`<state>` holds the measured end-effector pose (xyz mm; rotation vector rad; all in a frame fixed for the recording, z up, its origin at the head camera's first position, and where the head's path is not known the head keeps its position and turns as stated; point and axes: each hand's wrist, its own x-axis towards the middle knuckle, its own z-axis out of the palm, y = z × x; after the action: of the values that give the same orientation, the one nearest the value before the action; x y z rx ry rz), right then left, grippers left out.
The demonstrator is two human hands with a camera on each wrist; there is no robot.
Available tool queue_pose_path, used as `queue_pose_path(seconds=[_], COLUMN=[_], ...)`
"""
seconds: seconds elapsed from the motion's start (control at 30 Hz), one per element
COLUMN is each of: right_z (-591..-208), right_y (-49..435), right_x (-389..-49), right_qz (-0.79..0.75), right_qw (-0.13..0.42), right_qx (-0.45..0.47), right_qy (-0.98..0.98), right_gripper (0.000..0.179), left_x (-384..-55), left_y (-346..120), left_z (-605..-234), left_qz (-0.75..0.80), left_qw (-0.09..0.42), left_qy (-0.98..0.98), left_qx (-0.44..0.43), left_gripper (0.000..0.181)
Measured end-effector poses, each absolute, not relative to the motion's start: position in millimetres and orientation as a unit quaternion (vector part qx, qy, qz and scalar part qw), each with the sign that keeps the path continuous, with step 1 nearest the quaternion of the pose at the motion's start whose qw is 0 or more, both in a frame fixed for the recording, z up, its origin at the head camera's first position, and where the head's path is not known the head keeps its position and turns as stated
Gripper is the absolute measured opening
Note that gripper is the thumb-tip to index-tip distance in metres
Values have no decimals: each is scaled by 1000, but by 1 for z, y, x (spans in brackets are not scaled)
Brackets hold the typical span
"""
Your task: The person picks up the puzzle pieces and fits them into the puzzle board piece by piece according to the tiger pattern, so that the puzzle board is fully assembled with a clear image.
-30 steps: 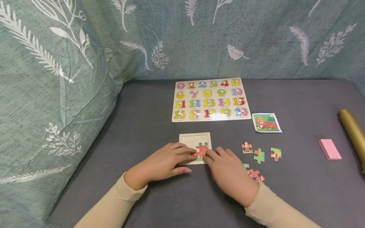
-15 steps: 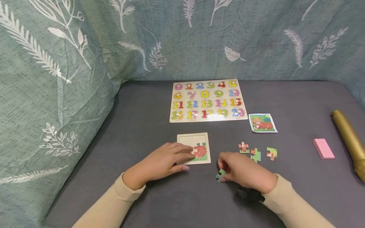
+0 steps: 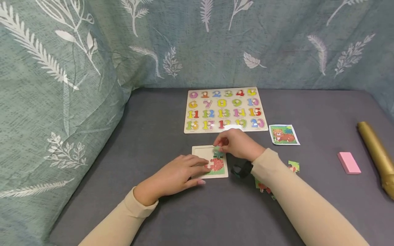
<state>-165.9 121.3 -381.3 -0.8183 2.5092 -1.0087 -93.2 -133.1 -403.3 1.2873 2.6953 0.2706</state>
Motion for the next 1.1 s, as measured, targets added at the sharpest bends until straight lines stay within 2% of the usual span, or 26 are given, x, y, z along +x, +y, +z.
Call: queue_pose_path(seconds=[0.2,0.5,0.9,1.1], right_z=[-391,-403,-403,-400], right_y=[117,110,107,109], right_x=[-172,-170,-164,-154], right_qz=[-333,-331,-298,-266], right_qw=[139,121,76,50], right_qx=[-309,-296,-313,-293], right_qy=[880,888,898,917], right_gripper=[12,17,21,19], left_x=[-93,-94,-94,-93], left_y=[-134,-135,-137,-136], left_z=[-404,-404,-404,-405], left_qz=[93,94,94,93], left_qw=[67,70,60,61], left_qy=[894,893,891,892], left_qx=[432,434,440,437], left_gripper=[47,46,45,45])
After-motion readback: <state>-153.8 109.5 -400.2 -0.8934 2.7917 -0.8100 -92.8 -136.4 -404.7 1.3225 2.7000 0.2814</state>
